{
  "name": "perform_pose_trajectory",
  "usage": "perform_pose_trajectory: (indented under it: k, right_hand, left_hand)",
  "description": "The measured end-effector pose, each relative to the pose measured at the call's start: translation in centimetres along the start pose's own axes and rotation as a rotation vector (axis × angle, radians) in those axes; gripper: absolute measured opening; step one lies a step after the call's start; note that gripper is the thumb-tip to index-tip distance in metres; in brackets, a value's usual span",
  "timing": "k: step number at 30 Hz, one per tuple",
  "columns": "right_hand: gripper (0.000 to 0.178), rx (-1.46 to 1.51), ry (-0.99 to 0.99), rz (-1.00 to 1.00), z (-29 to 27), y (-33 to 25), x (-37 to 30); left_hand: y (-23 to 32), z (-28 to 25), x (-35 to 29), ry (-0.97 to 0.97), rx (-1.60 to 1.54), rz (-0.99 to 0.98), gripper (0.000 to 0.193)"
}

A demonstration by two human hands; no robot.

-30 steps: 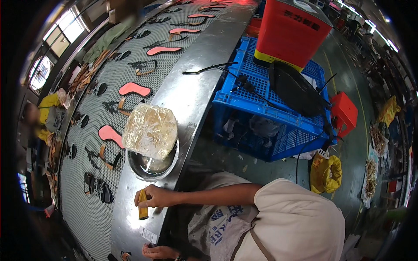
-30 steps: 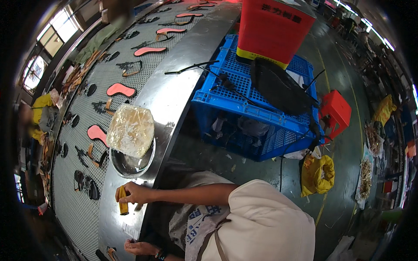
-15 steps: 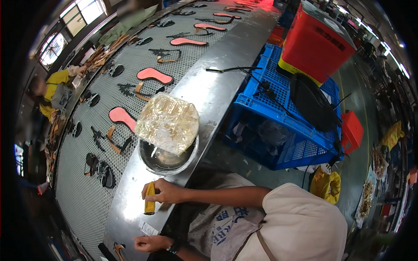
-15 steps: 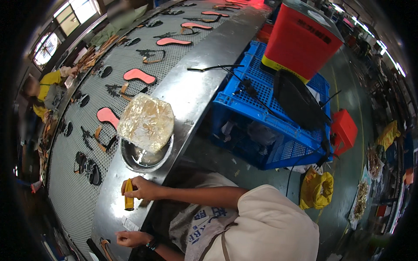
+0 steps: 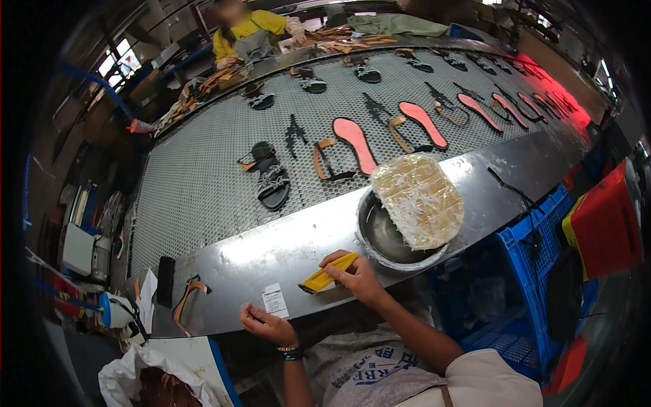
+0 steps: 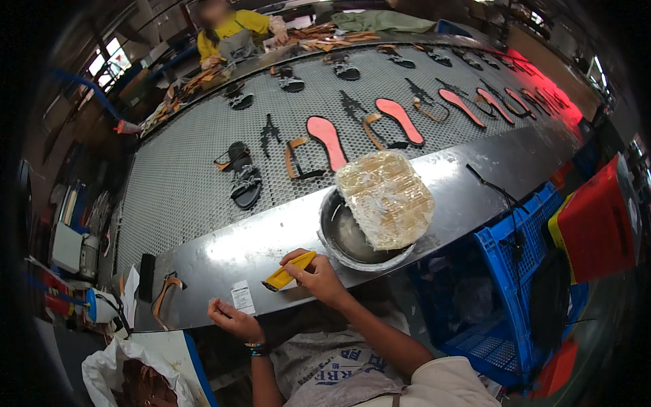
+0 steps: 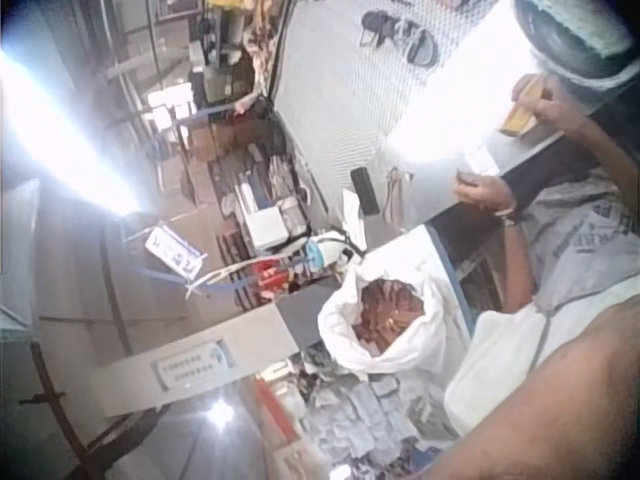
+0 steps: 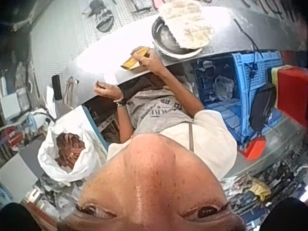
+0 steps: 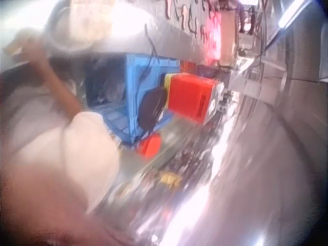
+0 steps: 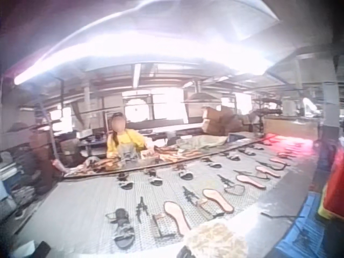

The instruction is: Applying glue to shoe straps and components using a yellow spatula.

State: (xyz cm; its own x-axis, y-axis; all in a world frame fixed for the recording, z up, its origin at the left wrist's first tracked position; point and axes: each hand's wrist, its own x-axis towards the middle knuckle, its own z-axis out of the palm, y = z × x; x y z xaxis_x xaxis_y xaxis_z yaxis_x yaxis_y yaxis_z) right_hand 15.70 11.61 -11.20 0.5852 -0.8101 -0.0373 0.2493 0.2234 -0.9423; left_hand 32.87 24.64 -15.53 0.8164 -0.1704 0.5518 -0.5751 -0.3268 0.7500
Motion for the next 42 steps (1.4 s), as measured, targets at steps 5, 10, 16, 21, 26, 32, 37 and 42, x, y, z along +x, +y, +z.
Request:
perform_pose_trajectory:
  k: [5,10,16,21,26,32,37,42]
  right_hand:
    - [0.014,0.034,0.012,-0.01,-0.2,-0.1,0.1]
    - [0.014,0.0,0.022,-0.014,0.2,-0.5,0.2]
    - [0.014,0.017,0.026,-0.01,0.9,-0.3,0.5]
    - [0.015,-0.001,0.029,-0.011,1.3,-0.2,0.7]
    - [0.017,-0.003,0.022,-0.013,1.7,-0.1,0.9]
    - [0.018,-0.01,0.032,-0.039,2.3,0.4,1.2]
    - [0.017,-0.026,0.009,-0.03,3.0,0.7,1.5]
    - [0.017,-0.017,0.022,-0.034,3.7,0.9,1.5]
  left_hand:
    - [-0.2,-0.1,-0.2,-0.014,0.052,0.048,0.016]
    - [-0.9,-0.2,0.1,0.001,0.13,0.178,0.015]
    - [-1.0,-0.6,1.2,-0.098,0.124,0.362,0.009]
    - [-1.7,-0.5,1.8,-0.1,0.129,0.432,0.008]
    - [-2.6,-0.5,1.9,-0.11,0.143,0.394,0.008]
    - [-3.4,-0.3,2.5,-0.093,0.13,0.423,0.009]
    - [-4.0,-0.7,2.9,-0.083,0.13,0.42,0.009]
    - [-4.6,-0.7,3.4,-0.089,0.122,0.448,0.007]
